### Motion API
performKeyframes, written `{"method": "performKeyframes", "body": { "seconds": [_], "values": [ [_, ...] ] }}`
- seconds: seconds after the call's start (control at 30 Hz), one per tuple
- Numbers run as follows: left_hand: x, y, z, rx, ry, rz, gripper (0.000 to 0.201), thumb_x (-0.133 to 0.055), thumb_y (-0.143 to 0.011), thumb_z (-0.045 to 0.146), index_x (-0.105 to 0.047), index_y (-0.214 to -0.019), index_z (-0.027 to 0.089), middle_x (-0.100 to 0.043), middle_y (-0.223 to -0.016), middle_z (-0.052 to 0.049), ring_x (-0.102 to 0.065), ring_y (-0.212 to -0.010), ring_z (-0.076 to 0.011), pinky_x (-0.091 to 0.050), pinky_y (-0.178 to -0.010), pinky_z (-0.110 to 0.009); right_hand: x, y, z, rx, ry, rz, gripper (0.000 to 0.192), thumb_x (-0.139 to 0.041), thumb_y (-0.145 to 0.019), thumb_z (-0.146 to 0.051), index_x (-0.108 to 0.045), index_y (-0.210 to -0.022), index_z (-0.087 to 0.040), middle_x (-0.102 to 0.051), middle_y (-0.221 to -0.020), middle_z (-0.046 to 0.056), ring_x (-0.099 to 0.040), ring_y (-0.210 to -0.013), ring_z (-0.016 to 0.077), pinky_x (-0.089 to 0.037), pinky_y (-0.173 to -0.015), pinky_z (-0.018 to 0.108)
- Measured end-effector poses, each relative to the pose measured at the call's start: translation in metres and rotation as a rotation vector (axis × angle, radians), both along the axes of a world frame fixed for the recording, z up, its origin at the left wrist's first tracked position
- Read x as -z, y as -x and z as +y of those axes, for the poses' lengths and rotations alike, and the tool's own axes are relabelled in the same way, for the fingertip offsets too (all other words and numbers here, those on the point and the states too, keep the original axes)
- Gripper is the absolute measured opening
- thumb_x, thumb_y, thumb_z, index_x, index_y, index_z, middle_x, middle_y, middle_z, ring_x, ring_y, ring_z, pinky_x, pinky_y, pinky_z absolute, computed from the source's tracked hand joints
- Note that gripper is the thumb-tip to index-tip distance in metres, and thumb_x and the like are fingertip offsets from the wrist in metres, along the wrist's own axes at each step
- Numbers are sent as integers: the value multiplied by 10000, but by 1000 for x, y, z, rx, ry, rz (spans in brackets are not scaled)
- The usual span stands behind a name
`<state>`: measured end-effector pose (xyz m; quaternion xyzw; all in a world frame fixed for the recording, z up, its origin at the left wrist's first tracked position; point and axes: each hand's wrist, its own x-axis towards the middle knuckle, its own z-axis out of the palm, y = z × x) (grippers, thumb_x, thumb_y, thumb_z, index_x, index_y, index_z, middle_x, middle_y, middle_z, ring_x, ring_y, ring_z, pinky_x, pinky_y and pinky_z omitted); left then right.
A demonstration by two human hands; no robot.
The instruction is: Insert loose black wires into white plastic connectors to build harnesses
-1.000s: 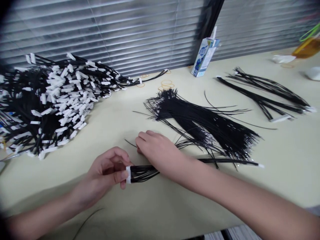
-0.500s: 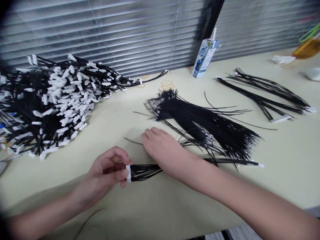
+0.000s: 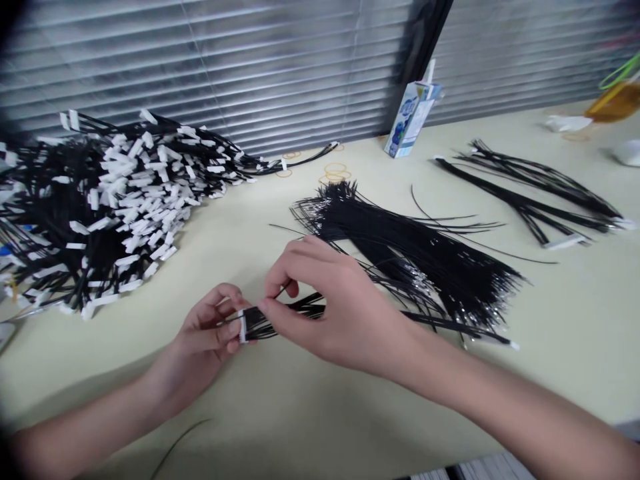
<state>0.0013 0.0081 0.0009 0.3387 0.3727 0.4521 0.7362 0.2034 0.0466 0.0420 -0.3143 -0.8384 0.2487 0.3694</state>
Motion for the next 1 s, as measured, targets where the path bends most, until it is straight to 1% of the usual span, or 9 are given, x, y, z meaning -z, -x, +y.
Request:
{"method": "performKeyframes", "body": {
  "seconds": [0.13,0.2,0.37,0.5,0.63,0.7,0.8,0.9,1.0],
  "values": [
    [1,1,0,1,-3,-31,155,-626,-801,55,-570,-871,181,-601,-803,31,-564,-632,-40,-420,-536,-108,-6,-4,-2,-20,-99,-22,158,-589,-717,-79,-481,-695,-191,-468,-659,-43,-400,-629,100,-361,-684,285],
    [2,1,0,6,3,-36,157,-627,-803,54,-566,-872,181,-596,-790,34,-559,-635,-38,-426,-541,-106,-9,-6,-1,-52,-77,-49,167,-584,-706,-74,-470,-682,-194,-457,-650,-44,-392,-631,102,-353,-664,281],
    [4,1,0,9,1,-51,162,-631,-798,53,-564,-874,179,-597,-787,32,-556,-641,-40,-428,-540,-103,-15,-12,3,-127,26,-77,174,-579,-695,-52,-477,-669,-191,-472,-638,-46,-423,-650,96,-357,-618,252],
    [3,1,1,3,3,-42,161,-637,-792,55,-568,-869,178,-601,-808,30,-557,-643,-40,-431,-546,-107,-17,-13,4,-117,17,-101,171,-568,-691,-42,-484,-666,-189,-488,-641,-41,-429,-648,98,-358,-600,248],
    [2,1,0,4,0,-42,153,-647,-786,65,-572,-859,177,-597,-794,33,-546,-619,-35,-423,-540,-110,-19,-13,4,-158,25,-146,178,-564,-692,-38,-475,-665,-189,-493,-633,-43,-424,-636,98,-367,-621,253],
    [2,1,0,2,2,-32,154,-648,-786,67,-571,-859,179,-596,-793,34,-541,-614,-34,-415,-537,-111,-20,-13,5,-162,26,-157,163,-579,-721,-60,-485,-681,-187,-506,-647,-42,-435,-645,97,-370,-636,252],
    [1,1,-1,-1,4,-8,153,-648,-786,73,-568,-857,182,-596,-802,30,-549,-634,-44,-410,-545,-120,-19,-13,8,-160,-14,-171,108,-593,-798,-127,-528,-737,-188,-530,-670,-42,-444,-648,93,-371,-672,255],
    [1,1,-1,0,-3,9,148,-644,-789,78,-562,-853,182,-593,-789,25,-547,-639,-53,-404,-547,-131,-13,-12,9,-183,-86,-182,42,-580,-853,-166,-581,-825,-197,-552,-707,-31,-450,-666,100,-369,-698,265],
    [1,1,-2,8,-10,16,157,-642,-788,69,-561,-862,182,-597,-794,24,-528,-622,-48,-406,-558,-138,-5,-11,7,-167,-208,-191,68,-587,-855,-164,-613,-906,-201,-570,-774,-4,-457,-730,121,-377,-714,278]
  ]
}}
